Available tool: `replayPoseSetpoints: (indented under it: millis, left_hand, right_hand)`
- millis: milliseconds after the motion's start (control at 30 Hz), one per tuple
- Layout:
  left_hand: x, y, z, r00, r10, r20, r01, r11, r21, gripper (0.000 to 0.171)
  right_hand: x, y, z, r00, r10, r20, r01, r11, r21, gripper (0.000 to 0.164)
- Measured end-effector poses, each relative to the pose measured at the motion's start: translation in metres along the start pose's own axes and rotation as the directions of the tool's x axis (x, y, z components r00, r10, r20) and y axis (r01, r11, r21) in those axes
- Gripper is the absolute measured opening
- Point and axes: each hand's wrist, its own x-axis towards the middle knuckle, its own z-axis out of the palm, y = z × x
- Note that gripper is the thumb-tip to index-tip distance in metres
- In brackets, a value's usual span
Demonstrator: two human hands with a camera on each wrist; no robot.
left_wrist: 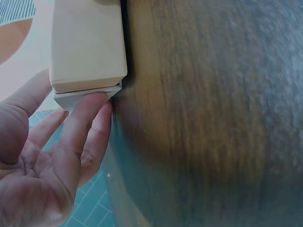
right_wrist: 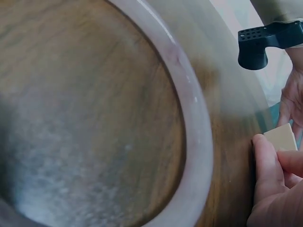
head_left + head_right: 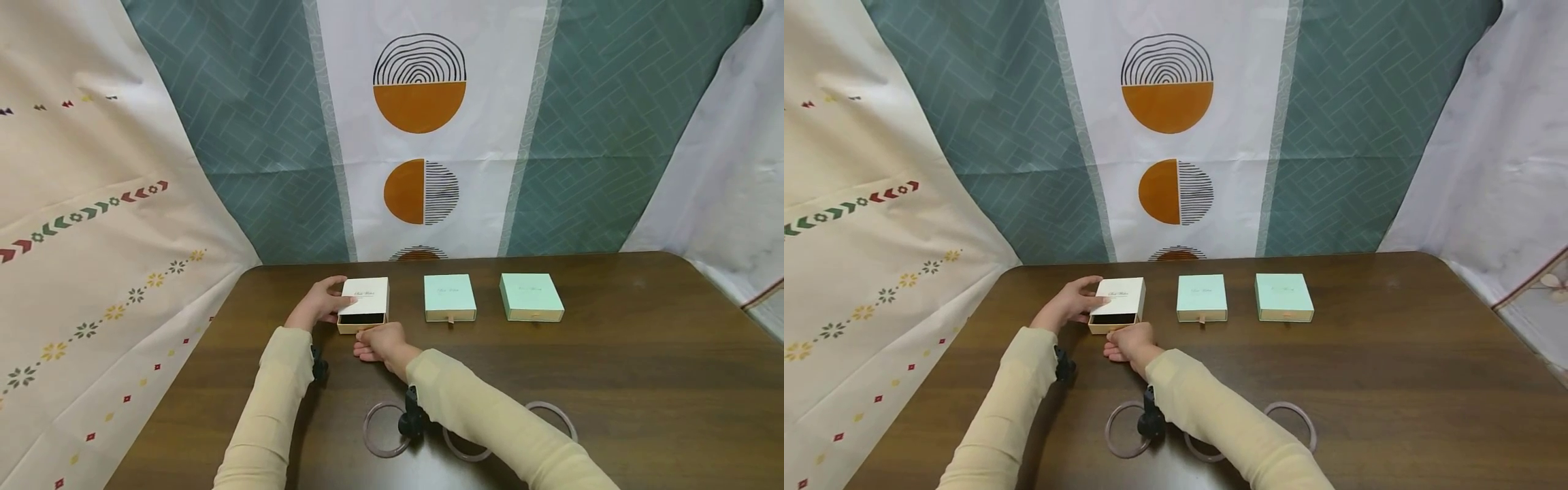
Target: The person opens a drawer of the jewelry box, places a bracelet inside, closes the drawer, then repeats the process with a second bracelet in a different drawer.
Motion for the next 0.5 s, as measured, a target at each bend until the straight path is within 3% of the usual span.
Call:
replayPoseSetpoints:
  millis: [500]
  left_hand:
    - [-0.0008,-0.0024,-0.001,1.0,0.012,0.008,-0.012,1.0,0.0,0.069]
  right_hand:
    - [-0.0081,0.0018,0.0007,1.0,-0.016,-0.017,0.015,0.999,-0.044,0.014]
